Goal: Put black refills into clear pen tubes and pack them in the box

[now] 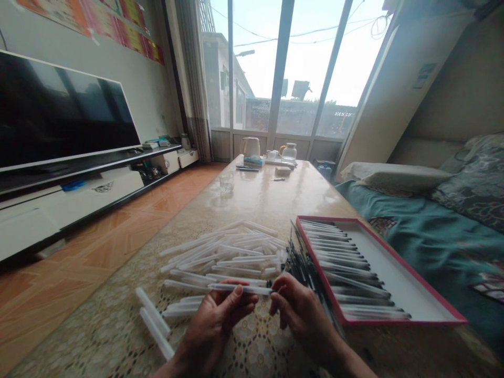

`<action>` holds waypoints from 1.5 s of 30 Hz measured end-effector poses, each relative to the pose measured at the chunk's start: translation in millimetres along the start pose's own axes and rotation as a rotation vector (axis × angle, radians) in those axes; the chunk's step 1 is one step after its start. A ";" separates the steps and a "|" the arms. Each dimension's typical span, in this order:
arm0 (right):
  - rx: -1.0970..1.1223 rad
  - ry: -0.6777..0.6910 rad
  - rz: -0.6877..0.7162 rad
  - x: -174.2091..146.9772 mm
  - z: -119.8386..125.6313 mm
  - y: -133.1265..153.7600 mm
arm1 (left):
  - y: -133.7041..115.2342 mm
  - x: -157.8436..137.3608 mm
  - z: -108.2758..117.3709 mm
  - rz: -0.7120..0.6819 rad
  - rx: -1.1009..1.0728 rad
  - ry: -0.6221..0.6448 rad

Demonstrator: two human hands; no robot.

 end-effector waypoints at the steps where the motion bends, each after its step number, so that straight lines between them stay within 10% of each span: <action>1: -0.009 0.011 0.000 0.3 -0.8 -1.2 | -0.3 0.0 -0.6 0.004 0.005 -0.010; 45: -0.215 0.016 0.057 0.4 -0.8 1.4 | -0.9 -1.9 -2.9 0.016 0.009 -0.055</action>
Point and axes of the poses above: each hand's wrist, its own x-axis towards the middle knuckle, its own z-axis out of the back of the hand, y = z × x, the point moved 3 cm from there along x, towards the middle knuckle, and after that the axes turned 8 degrees about -x, right-handed, at the moved point
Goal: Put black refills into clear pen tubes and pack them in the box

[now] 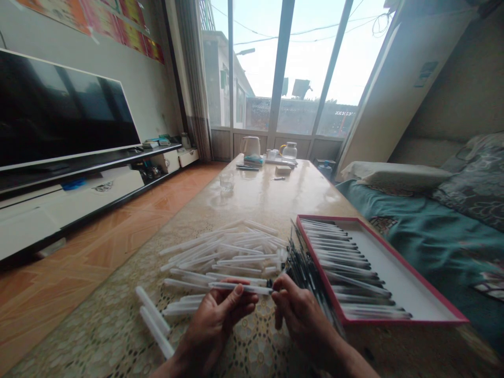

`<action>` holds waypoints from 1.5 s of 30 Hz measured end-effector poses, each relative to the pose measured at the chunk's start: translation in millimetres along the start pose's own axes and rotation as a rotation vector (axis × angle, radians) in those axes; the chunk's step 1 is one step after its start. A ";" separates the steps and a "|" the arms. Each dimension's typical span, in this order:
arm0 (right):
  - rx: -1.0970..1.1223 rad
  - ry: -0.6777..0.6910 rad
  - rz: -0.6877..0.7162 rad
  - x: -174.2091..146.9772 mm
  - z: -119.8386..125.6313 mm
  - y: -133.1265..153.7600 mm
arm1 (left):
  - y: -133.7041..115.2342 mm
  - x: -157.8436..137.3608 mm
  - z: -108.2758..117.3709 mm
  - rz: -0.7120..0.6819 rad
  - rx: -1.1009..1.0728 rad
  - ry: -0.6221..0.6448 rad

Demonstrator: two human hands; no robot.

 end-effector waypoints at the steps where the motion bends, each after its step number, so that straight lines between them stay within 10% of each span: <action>1: -0.010 0.010 0.000 0.0 -0.4 -0.2 | -0.2 -0.1 -0.3 0.005 0.004 -0.007; 22: 0.328 0.142 -0.215 -2.0 -5.8 -6.1 | 3.6 3.8 -2.4 -0.013 0.047 0.105; 28: -0.015 -0.150 0.050 -1.3 8.4 -0.4 | 4.5 4.3 -2.5 -0.045 0.101 0.138; 38: -0.193 -0.070 0.101 -1.9 8.1 -6.4 | 9.4 7.1 0.6 -0.102 0.353 0.122; 42: -0.153 -0.252 -0.046 -1.8 24.2 -17.0 | -4.1 -12.6 -13.2 -0.206 0.648 0.085; 45: -0.100 -0.363 -0.129 -2.7 29.6 -21.8 | -14.2 -35.7 -38.0 -0.202 1.120 0.287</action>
Point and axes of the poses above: each hand's wrist, its own x-axis towards the middle knuckle, its own z-axis out of the back of the hand, y = z × x, the point moved 3 cm from there along x, towards the middle knuckle, and after that the axes turned 8 degrees about -x, right-handed, at the moved point
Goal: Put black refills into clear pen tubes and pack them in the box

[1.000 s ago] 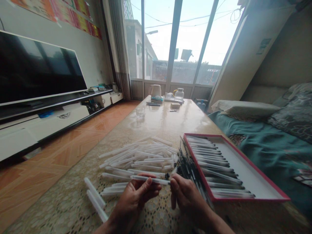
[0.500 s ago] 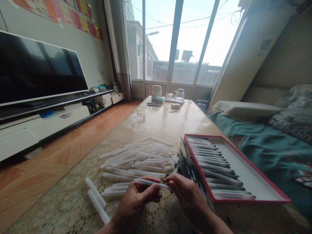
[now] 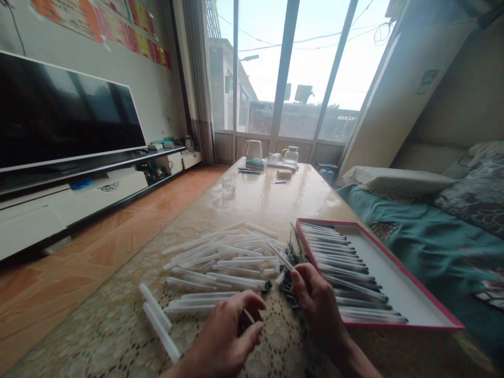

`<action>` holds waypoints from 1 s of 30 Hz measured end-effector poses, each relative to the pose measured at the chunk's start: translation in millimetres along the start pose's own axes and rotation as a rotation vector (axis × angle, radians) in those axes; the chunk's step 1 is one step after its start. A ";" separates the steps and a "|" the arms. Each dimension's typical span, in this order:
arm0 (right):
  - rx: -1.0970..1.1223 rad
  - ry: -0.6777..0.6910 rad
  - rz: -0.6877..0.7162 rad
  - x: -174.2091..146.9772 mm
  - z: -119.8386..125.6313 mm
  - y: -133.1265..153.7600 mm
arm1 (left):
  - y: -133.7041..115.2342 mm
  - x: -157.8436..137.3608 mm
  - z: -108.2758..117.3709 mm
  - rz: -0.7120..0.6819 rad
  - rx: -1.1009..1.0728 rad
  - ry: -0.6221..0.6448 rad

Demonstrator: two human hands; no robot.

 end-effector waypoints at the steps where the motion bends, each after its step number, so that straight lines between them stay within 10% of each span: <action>1: 0.014 -0.024 -0.009 0.1 0.4 -0.5 | -9.6 -1.9 -0.9 -0.049 0.127 0.046; 8: 0.044 -0.103 -0.013 1.6 3.4 -1.2 | -13.9 55.0 -9.5 -0.298 0.701 0.085; 15: 0.048 -0.112 -0.016 2.7 6.2 -1.2 | 8.5 101.6 -17.5 -0.264 0.679 -0.010; 27: 0.084 -0.050 0.010 1.1 2.5 3.0 | 4.9 77.0 1.5 -0.240 0.272 -0.178; 30: 0.063 0.013 0.069 -2.5 1.5 11.0 | 20.0 49.5 9.5 -0.022 -0.320 -0.223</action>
Point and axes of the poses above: each hand's wrist, its own x-axis towards the middle knuckle, its own z-axis out of the back of the hand, y = z × x, the point moved 3 cm from there along x, towards the middle knuckle, and after that the axes turned 8 degrees about -x, right-handed, at the moved point
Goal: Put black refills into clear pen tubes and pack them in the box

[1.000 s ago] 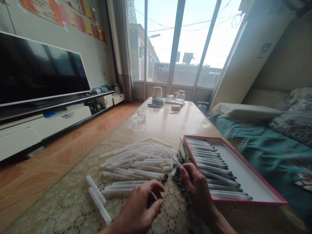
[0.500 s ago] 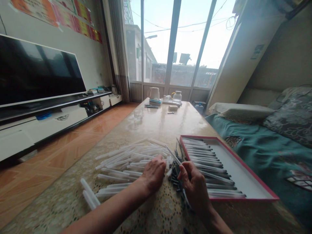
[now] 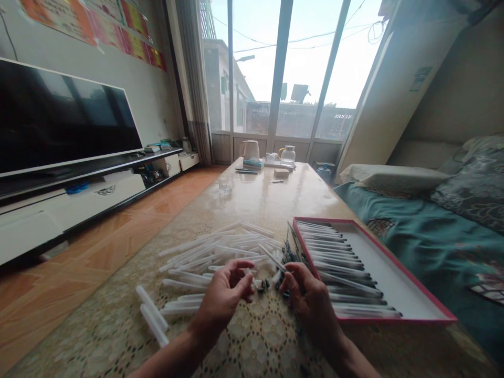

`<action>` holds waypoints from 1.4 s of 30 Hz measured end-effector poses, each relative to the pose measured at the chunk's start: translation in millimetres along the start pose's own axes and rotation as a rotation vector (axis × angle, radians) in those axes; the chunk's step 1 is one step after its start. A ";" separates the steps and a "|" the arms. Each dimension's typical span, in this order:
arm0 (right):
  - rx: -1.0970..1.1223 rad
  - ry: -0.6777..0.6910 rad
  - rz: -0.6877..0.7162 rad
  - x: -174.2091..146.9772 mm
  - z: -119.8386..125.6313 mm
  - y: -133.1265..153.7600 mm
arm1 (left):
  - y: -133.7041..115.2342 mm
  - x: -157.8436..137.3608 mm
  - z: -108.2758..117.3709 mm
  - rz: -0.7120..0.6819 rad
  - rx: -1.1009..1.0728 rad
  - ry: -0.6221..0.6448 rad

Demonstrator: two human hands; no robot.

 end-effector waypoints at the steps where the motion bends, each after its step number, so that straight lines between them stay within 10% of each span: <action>1: -0.025 0.019 0.031 -1.4 0.0 3.8 | 4.7 -8.6 4.9 0.087 -0.179 -0.032; 9: -0.175 0.129 0.229 -10.7 2.4 23.3 | 23.0 -35.2 26.4 0.193 -0.429 -0.243; 22: -0.227 0.235 0.265 -11.1 -6.6 21.5 | 27.5 -28.2 21.6 0.166 -0.409 -0.139; 31: -0.616 0.270 0.532 -10.4 -13.2 29.9 | 26.1 -29.0 17.0 0.142 -0.329 -0.039; 42: -0.218 0.461 0.213 -12.3 -11.9 17.6 | 20.5 -38.7 10.7 -0.003 -0.328 -0.022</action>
Point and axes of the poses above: each hand's wrist, its own x-axis towards the middle knuckle, its own z-axis out of the back of the hand, y = z × x, the point moved 3 cm from there along x, towards the middle knuckle, and after that the axes turned 8 degrees about -x, right-handed, at the moved point
